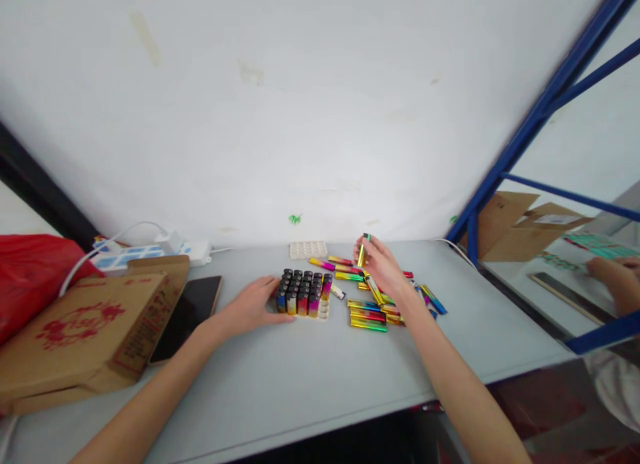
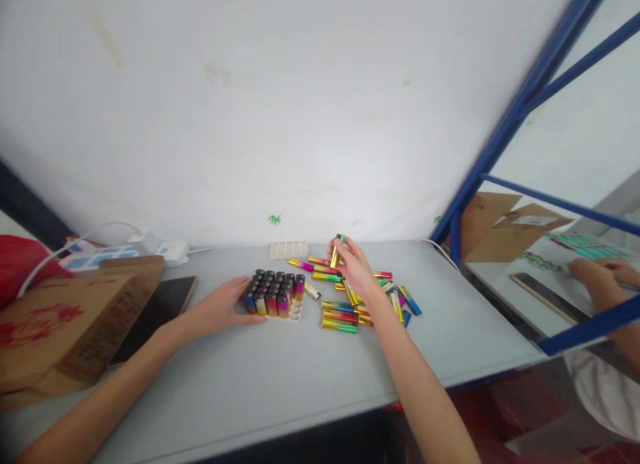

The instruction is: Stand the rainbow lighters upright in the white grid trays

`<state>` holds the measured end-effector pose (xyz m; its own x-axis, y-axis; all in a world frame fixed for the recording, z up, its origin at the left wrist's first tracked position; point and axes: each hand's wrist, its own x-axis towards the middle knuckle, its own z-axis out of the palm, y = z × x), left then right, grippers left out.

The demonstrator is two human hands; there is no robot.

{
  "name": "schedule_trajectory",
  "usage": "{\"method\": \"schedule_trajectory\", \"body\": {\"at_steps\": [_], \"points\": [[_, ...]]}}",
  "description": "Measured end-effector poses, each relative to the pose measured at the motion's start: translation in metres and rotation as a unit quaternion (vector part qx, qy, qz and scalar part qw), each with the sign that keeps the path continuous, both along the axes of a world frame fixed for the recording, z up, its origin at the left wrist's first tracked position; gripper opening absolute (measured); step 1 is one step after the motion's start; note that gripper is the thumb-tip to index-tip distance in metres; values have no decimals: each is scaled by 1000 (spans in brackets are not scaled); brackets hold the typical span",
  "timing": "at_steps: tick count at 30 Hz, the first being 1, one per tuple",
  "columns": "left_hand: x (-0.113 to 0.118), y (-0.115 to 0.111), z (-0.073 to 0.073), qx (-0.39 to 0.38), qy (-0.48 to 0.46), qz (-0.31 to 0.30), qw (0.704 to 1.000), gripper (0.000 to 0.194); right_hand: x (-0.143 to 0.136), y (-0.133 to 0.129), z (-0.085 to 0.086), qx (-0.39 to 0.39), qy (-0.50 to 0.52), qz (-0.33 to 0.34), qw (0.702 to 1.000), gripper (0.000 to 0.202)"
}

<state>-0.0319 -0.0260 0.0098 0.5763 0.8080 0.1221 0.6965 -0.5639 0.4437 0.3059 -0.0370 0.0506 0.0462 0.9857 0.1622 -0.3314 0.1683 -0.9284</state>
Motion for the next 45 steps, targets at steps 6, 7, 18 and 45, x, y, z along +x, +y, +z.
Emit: {"method": "schedule_trajectory", "body": {"at_steps": [6,7,18,45], "points": [[2,-3,5,-14,4,6,1000,67,-37,-24,-20,-32,-181,78,980,54],[2,-4,6,-17,6,7,1000,66,-39,-26,-23,-20,-215,56,975,55],[4,-5,10,-2,16,2,1000,66,-38,-31,-42,54,-365,-131,920,53],[2,-6,6,-8,8,-4,1000,67,-23,-48,-21,190,-578,3,794,53]]}}
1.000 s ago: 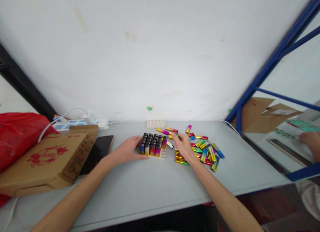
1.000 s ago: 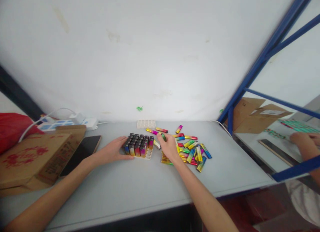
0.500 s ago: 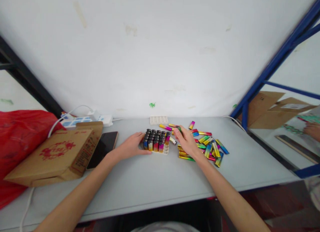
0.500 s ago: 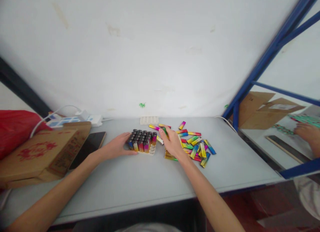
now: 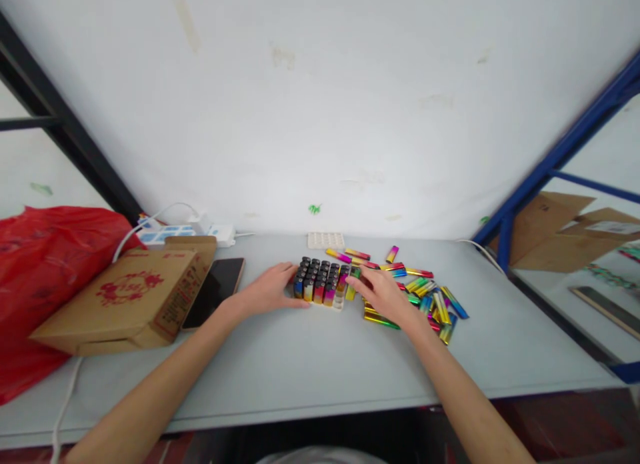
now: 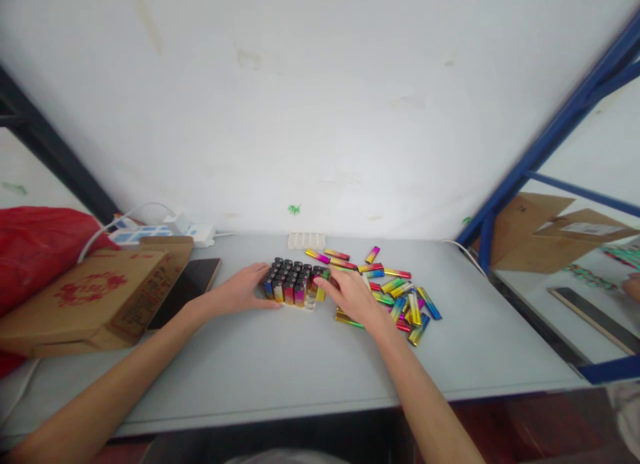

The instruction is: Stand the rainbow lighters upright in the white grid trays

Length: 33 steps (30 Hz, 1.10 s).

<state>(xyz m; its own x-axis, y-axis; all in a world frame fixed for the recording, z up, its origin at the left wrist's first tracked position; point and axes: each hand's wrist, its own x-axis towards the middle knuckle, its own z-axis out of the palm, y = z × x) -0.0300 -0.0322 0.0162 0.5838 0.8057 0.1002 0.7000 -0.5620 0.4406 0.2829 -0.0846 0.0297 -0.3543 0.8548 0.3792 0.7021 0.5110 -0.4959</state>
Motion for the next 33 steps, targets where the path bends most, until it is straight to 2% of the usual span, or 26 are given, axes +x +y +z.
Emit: {"method": "schedule_trajectory", "body": {"at_steps": [6,12,15,17,21,24,27,30,33], "points": [[0,1,-1,-1,0,-4,1000,69,-6,2,-4,-38,21,12,999,50],[1,0,0,-4,8,-3,1000,70,-6,9,-12,-17,-62,27,998,38],[1,0,1,-5,8,-4,1000,69,-8,9,-15,-3,-104,-3,995,44],[1,-1,2,-5,-1,-4,1000,68,-6,8,-12,-17,-98,-2,995,51],[1,-2,4,-4,2,-3,1000,66,11,8,-2,-47,-23,28,998,55],[2,-2,5,-6,16,0,1000,65,28,16,-2,5,16,-31,999,44],[2,-1,3,-4,24,5,1000,67,40,32,-14,58,-2,-77,995,32],[1,-1,1,0,19,6,1000,66,45,51,-26,57,-59,-101,991,38],[0,-1,2,-2,10,4,1000,66,43,66,-31,15,-128,-120,984,35]]}}
